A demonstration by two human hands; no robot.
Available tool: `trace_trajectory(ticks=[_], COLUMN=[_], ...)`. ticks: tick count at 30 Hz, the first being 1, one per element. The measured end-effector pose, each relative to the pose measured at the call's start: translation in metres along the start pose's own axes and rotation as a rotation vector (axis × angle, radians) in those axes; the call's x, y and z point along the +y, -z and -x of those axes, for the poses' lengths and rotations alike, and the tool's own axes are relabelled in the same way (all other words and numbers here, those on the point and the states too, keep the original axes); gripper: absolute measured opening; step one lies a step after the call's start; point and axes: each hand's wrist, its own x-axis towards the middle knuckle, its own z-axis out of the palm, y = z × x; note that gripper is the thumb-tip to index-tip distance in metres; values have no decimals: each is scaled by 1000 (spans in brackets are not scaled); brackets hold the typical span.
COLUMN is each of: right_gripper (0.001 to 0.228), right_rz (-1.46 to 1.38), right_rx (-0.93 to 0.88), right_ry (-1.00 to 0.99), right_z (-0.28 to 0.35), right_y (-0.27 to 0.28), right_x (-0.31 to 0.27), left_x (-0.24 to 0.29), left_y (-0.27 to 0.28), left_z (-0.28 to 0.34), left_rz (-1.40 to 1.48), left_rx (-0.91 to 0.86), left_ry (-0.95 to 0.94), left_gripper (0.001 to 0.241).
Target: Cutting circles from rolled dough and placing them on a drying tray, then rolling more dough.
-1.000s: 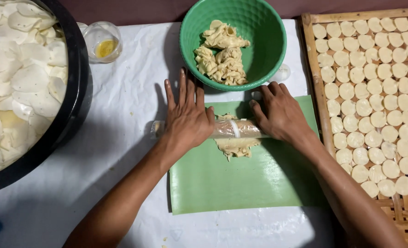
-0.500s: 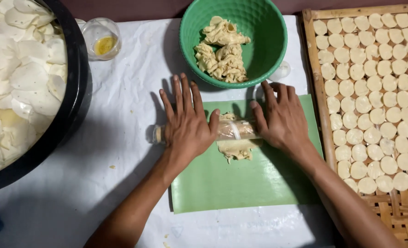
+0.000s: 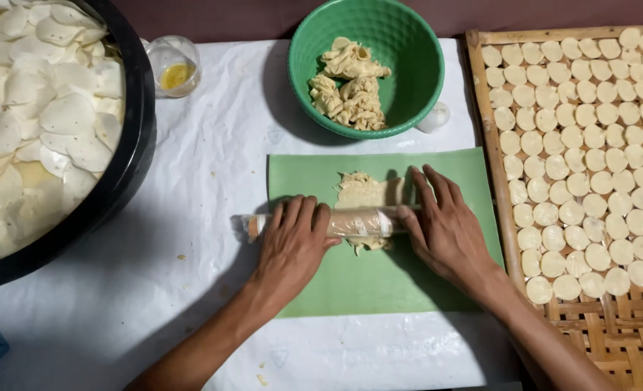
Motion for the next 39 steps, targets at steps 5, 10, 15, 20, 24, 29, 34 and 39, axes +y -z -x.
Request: trace_trajectory(ticks=[5, 10, 15, 20, 24, 29, 34, 39], right_gripper=[60, 57, 52, 64, 66, 74, 74, 72], right_rz=[43, 27, 30, 147, 132, 31, 141, 22], right_rx=[-140, -64, -14, 41, -42, 10, 96, 176], right_ry=[-114, -139, -126, -56, -78, -140, -78, 53], right_z=[-50, -81, -62, -11, -32, -67, 4, 31], right_y=[-5, -32, -26, -20, -24, -41, -39, -27], right_x=[12, 25, 8, -16, -1, 22, -11, -18], left_x=[-27, -47, -29, 5, -6, -36, 10, 30], left_y=[-1, -3, 7, 6, -3, -14, -3, 8], left_z=[-21, -57, -57, -8, -18, -62, -3, 23], left_rz=[-25, 114, 112, -62, -24, 32, -10, 50], left_rx=[-133, -76, -60, 20, -86, -243, 6, -125], left_ry=[30, 247, 302, 201, 238, 322, 214, 238], left_gripper=[59, 57, 68, 60, 65, 76, 67, 69])
